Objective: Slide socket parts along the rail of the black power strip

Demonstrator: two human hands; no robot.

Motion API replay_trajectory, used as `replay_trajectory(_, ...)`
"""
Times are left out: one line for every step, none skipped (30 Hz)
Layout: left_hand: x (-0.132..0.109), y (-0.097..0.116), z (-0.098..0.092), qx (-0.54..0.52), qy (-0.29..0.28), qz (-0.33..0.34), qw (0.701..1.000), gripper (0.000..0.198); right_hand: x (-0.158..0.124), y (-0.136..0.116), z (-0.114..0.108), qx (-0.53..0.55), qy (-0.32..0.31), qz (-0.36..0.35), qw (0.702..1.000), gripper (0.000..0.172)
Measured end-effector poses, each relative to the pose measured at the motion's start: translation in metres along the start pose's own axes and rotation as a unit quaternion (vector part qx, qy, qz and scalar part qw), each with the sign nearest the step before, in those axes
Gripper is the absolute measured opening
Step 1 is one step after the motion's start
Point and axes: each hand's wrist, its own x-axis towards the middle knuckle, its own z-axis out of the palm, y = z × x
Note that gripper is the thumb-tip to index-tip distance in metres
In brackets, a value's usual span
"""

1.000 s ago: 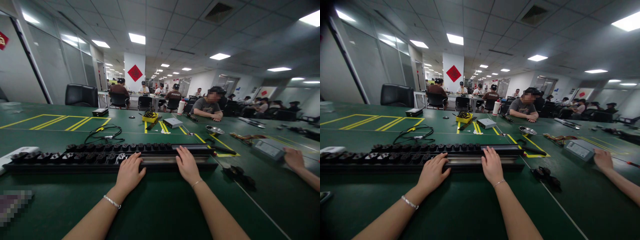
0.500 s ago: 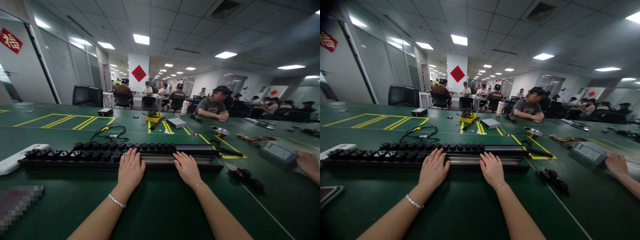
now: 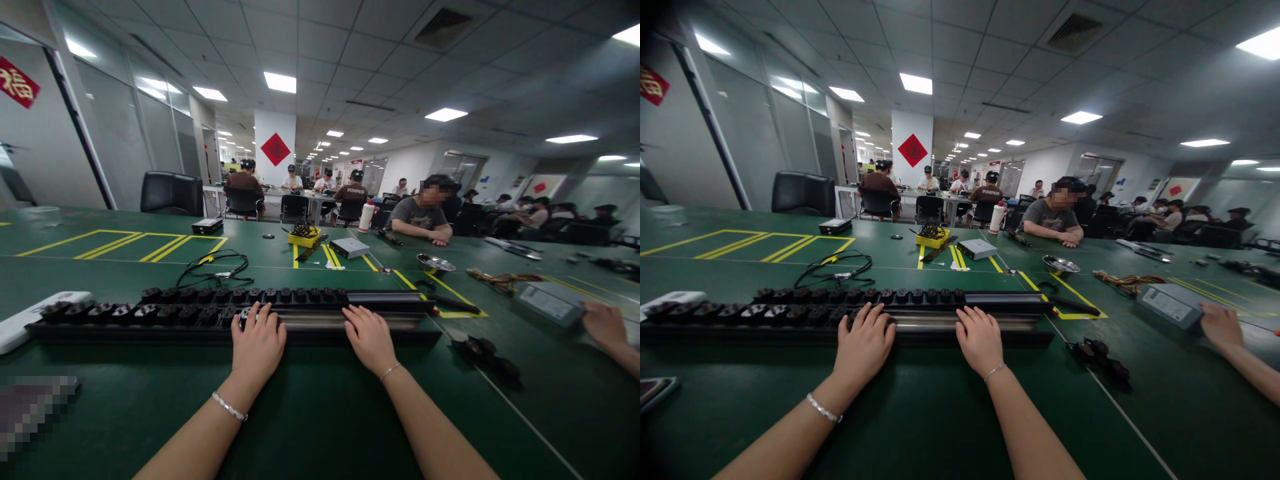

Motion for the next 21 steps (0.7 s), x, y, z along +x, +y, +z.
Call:
replay_trajectory(-0.0002,-0.0001,0.0007,-0.001,-0.002,-0.003,1.000,0.031,-0.0002,0.0005,0.0002,0.000,-0.002,-0.002,1.000,0.043)
replay_trajectory(-0.0002,-0.0003,0.0012,-0.004,-0.003,-0.004,1.000,0.031,-0.0005,0.0011,0.0003,0.000,-0.003,-0.005,1.000,0.044)
replay_trajectory(-0.0002,-0.0005,0.0015,-0.008,-0.004,-0.003,1.000,0.031,-0.0007,0.0016,0.0005,0.000,-0.005,-0.008,1.000,0.045)
replay_trajectory(-0.0002,-0.0007,0.0017,-0.012,-0.004,-0.002,1.000,0.031,-0.0010,0.0020,0.0005,-0.001,-0.007,-0.012,1.000,0.046)
replay_trajectory(0.0000,-0.0009,0.0017,-0.016,-0.003,-0.001,1.000,0.031,-0.0012,0.0023,0.0005,-0.002,-0.008,-0.015,1.000,0.048)
replay_trajectory(0.0001,-0.0011,0.0016,-0.019,-0.001,-0.001,1.000,0.031,-0.0013,0.0025,0.0005,-0.003,-0.009,-0.016,1.000,0.049)
replay_trajectory(0.0003,-0.0013,0.0014,-0.020,0.000,-0.002,1.000,0.031,-0.0013,0.0025,0.0004,-0.003,-0.009,-0.016,1.000,0.050)
replay_trajectory(0.0004,-0.0015,0.0012,-0.021,0.000,-0.003,1.000,0.031,-0.0013,0.0025,0.0003,-0.003,-0.010,-0.016,1.000,0.051)
replay_trajectory(0.0005,-0.0017,0.0011,-0.022,0.000,-0.004,1.000,0.031,-0.0012,0.0024,0.0003,-0.003,-0.011,-0.015,1.000,0.051)
replay_trajectory(0.0005,-0.0018,0.0011,-0.024,-0.001,-0.005,1.000,0.031,-0.0011,0.0024,0.0004,-0.002,-0.011,-0.014,1.000,0.050)
replay_trajectory(0.0006,-0.0020,0.0011,-0.026,-0.001,-0.004,1.000,0.031,-0.0009,0.0024,0.0006,-0.002,-0.012,-0.014,1.000,0.050)
replay_trajectory(0.0006,-0.0021,0.0013,-0.029,-0.001,-0.004,1.000,0.031,-0.0007,0.0024,0.0008,-0.002,-0.012,-0.015,1.000,0.050)
replay_trajectory(0.0007,-0.0021,0.0014,-0.031,-0.001,-0.005,1.000,0.031,-0.0005,0.0025,0.0011,-0.002,-0.012,-0.015,1.000,0.050)
replay_trajectory(0.0007,-0.0020,0.0016,-0.032,0.000,-0.006,0.999,0.031,-0.0004,0.0026,0.0014,-0.003,-0.011,-0.015,1.000,0.049)
replay_trajectory(0.0008,-0.0019,0.0016,-0.031,0.002,-0.007,0.999,0.031,-0.0003,0.0027,0.0016,-0.004,-0.011,-0.014,1.000,0.049)
replay_trajectory(0.0009,-0.0016,0.0015,-0.029,0.004,-0.008,1.000,0.032,-0.0003,0.0027,0.0016,-0.005,-0.011,-0.014,1.000,0.048)
replay_trajectory(0.0010,-0.0013,0.0013,-0.025,0.005,-0.009,1.000,0.032,-0.0003,0.0026,0.0014,-0.005,-0.012,-0.013,1.000,0.048)
replay_trajectory(0.0011,-0.0010,0.0009,-0.019,0.006,-0.010,1.000,0.032,-0.0004,0.0023,0.0010,-0.004,-0.013,-0.013,1.000,0.048)
replay_trajectory(0.0012,-0.0007,0.0005,-0.014,0.007,-0.011,1.000,0.033,-0.0005,0.0021,0.0005,-0.003,-0.015,-0.013,1.000,0.048)
replay_trajectory(0.0014,-0.0005,0.0000,-0.009,0.007,-0.012,1.000,0.033,-0.0006,0.0017,0.0000,-0.001,-0.016,-0.012,1.000,0.048)
replay_trajectory(0.0015,-0.0005,-0.0003,-0.005,0.007,-0.014,1.000,0.034,-0.0007,0.0014,-0.0006,0.000,-0.015,-0.012,1.000,0.048)
